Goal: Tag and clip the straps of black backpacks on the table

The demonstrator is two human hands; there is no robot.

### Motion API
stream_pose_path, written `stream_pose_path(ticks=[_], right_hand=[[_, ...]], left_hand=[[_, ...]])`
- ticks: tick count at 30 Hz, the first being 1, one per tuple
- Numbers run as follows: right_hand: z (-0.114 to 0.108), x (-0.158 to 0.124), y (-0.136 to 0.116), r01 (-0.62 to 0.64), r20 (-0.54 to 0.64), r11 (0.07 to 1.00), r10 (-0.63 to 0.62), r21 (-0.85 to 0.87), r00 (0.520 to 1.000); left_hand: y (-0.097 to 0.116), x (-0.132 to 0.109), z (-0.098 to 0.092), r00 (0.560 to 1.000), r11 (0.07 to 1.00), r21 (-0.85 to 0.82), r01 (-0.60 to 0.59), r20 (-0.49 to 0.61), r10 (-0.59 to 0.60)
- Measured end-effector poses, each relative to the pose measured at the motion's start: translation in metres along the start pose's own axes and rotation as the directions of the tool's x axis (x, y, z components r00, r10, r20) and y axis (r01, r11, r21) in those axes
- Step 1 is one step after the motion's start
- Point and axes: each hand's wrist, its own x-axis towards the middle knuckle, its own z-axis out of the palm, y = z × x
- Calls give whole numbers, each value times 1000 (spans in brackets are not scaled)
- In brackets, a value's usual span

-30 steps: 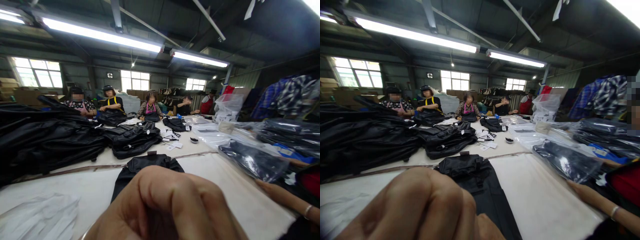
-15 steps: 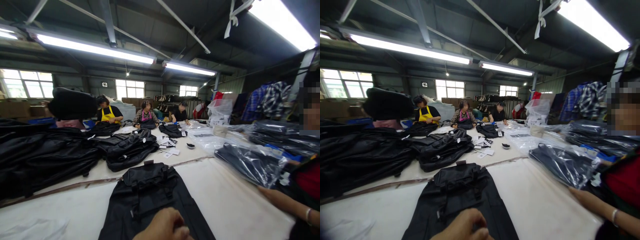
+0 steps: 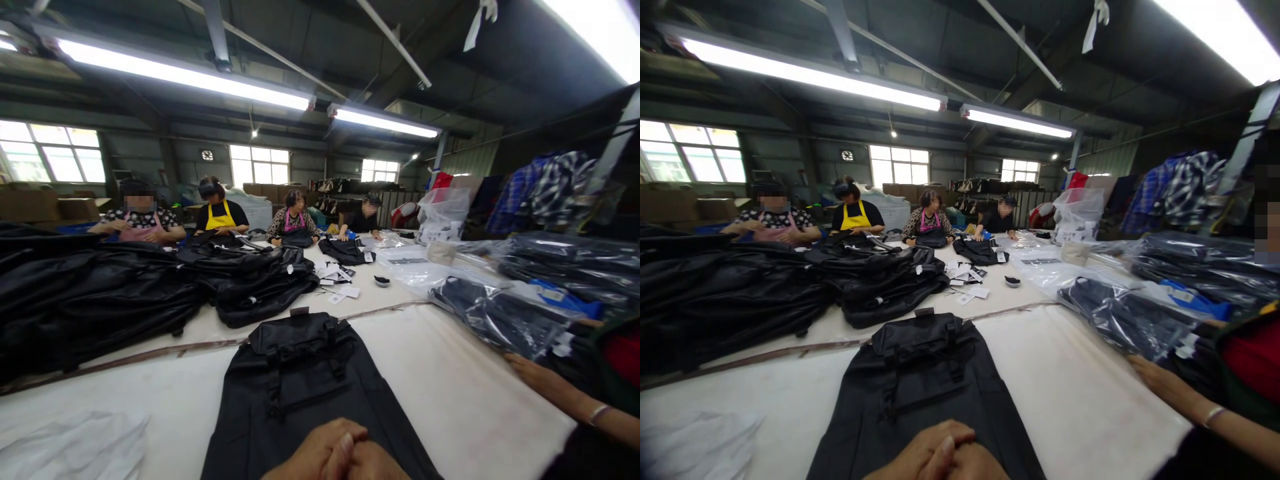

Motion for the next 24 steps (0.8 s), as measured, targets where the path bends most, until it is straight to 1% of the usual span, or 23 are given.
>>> stream_pose_path(ticks=[2,4,5,7,9,10,12,15,17,18,20,22,24], right_hand=[[-7,7,-3,-14,36,996,11,88,999],[-24,14,-7,-11,89,990,-1,142,996],[-35,16,-8,-30,107,989,14,146,994],[-54,14,-9,-122,111,988,112,94,987],[-61,2,-4,-230,101,972,233,-36,967],[-60,-8,-1,-259,109,960,270,-104,957],[-48,-33,6,-286,167,938,319,-195,933],[-29,-64,12,-380,277,902,425,-204,862],[-26,-67,16,-447,326,879,476,-165,817],[-27,-62,20,-478,331,868,495,-136,804],[-32,-41,32,-538,307,839,535,-82,787],[-31,-10,48,-578,275,815,566,-45,777],[-22,23,67,-580,282,814,565,-35,776]], left_hand=[[11,-4,-4,997,997,4,71,-14,-71],[17,-2,-5,998,998,-3,65,26,-65],[18,1,-5,998,999,-2,49,46,-48],[18,7,-3,997,1000,19,6,81,-7],[17,11,0,996,998,58,-20,87,15],[17,12,1,995,997,77,-25,94,18],[17,11,3,994,993,112,-26,112,14],[15,10,4,991,989,146,-29,135,9],[13,9,5,992,988,153,-25,124,5],[12,9,6,993,988,152,-23,119,4],[10,9,6,994,990,143,-20,114,4],[9,9,5,993,992,123,-27,114,12],[9,9,4,994,995,98,-31,109,21]])
